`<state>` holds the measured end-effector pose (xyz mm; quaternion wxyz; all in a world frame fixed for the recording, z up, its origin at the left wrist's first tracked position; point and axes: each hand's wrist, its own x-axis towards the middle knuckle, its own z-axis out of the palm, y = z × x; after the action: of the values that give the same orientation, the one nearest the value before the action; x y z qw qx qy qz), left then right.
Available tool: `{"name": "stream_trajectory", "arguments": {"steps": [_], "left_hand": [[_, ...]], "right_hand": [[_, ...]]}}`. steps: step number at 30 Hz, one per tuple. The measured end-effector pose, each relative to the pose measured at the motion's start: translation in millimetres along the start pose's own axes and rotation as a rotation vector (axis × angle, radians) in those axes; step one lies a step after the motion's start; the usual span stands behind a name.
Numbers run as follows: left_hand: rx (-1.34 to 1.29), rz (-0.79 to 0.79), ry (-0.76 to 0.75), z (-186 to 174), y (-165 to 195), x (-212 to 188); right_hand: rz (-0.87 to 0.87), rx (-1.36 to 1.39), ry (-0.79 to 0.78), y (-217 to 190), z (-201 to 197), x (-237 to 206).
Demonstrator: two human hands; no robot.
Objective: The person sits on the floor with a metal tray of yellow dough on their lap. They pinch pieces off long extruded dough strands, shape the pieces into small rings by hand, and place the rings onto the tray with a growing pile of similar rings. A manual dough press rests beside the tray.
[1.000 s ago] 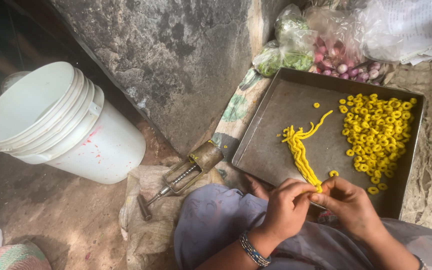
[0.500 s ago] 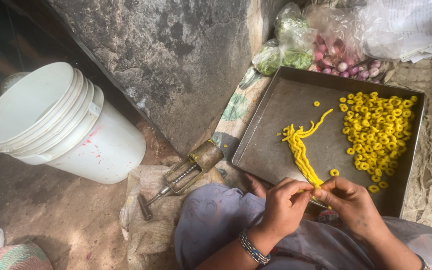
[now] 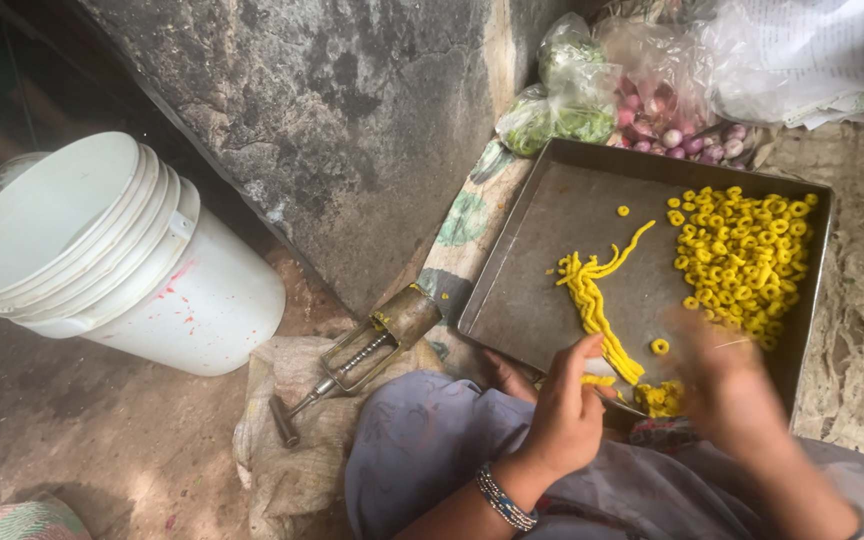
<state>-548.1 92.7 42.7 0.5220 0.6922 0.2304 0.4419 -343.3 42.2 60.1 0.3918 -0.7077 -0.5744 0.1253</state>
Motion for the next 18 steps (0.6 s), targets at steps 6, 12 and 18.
{"name": "stream_trajectory", "arguments": {"steps": [6, 12, 18], "left_hand": [[0.252, 0.078, 0.074, -1.9, 5.1, -1.8], [0.203, 0.169, 0.115, -9.7, 8.9, 2.3], [0.243, 0.051, 0.082, -13.1, 4.6, 2.1]], "right_hand": [[-0.086, -0.006, -0.086, -21.5, 34.6, -24.9], [0.394, 0.264, -0.279, -15.1, 27.1, -15.2], [0.253, 0.291, -0.168, -18.7, 32.7, -21.6]]}}
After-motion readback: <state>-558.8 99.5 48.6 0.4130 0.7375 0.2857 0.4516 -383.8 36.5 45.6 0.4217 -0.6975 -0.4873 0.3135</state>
